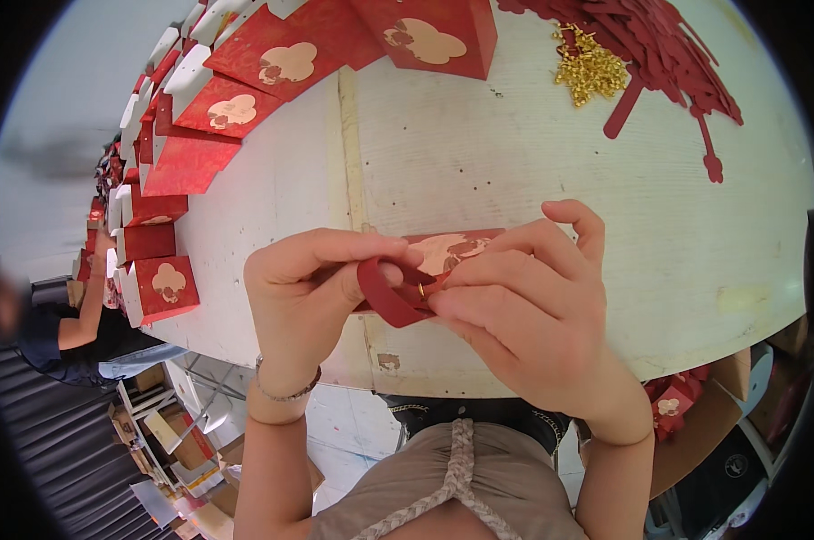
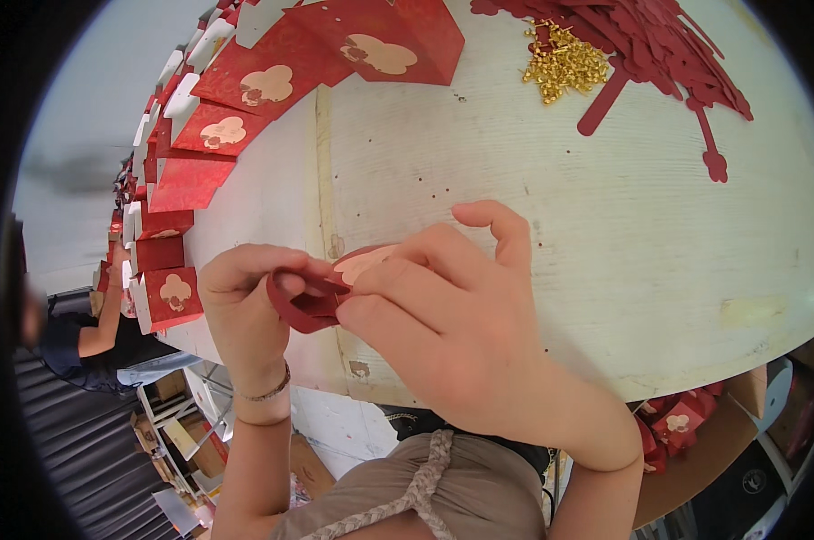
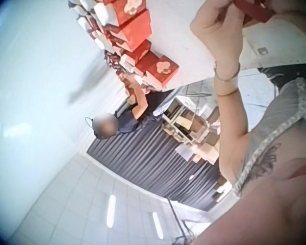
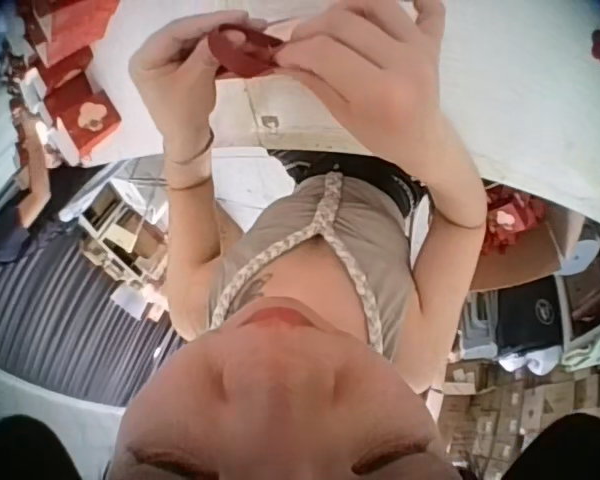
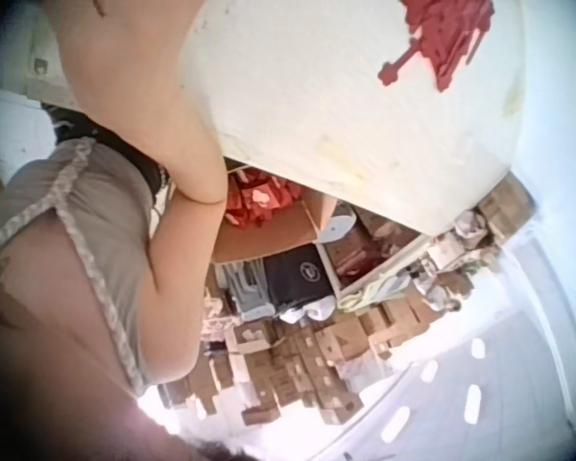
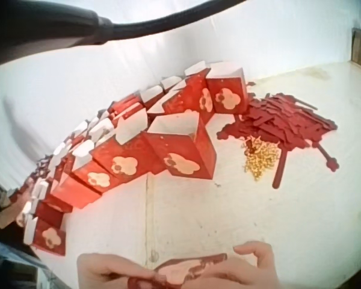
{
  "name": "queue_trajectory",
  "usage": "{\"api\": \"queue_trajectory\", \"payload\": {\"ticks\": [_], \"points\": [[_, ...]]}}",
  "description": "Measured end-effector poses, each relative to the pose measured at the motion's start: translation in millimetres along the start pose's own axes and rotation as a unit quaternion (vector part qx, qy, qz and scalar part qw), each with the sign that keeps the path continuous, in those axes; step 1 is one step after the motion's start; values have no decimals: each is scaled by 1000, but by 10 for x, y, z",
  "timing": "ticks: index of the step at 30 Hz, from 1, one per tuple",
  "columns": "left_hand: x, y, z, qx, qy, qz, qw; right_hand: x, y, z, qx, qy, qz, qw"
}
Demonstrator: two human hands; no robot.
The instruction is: The person assembles small red decorative boxes by folding the sides and inserting a red paper strip to secure the closure. They repeatedly pick up flat box pieces, fold them into shape, and fasten them with a strip.
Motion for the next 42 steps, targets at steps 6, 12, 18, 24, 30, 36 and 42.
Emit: {"api": "queue_trajectory", "payload": {"ticks": [6,12,18,24,30,36,42], "points": [[-12,46,-16,-50,-6,50,997,-7,20,-5,-13,-5,2,1000],[-75,171,-32,-164,-76,61,982,11,18,13,-14,-7,-5,1000],[-77,211,-48,-203,-79,82,972,12,25,19,-10,2,-2,1000],[-90,212,-134,-254,-85,82,960,13,53,18,-34,19,25,999],[-24,124,-208,-252,-55,78,963,-69,7,15,-12,11,63,998],[-176,224,-114,-273,-121,187,936,-45,-55,-27,32,33,19,999],[-164,238,-119,-265,-103,204,937,-44,-42,-35,28,21,25,999]]}}
Point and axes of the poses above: each hand's wrist, its own z-axis towards the middle knuckle, its own x-axis out of the back of the hand, y = z × x, the point moved 9 cm from there along z, towards the middle knuckle, and after that the axes turned 3 degrees about y, right-handed, at the moved point
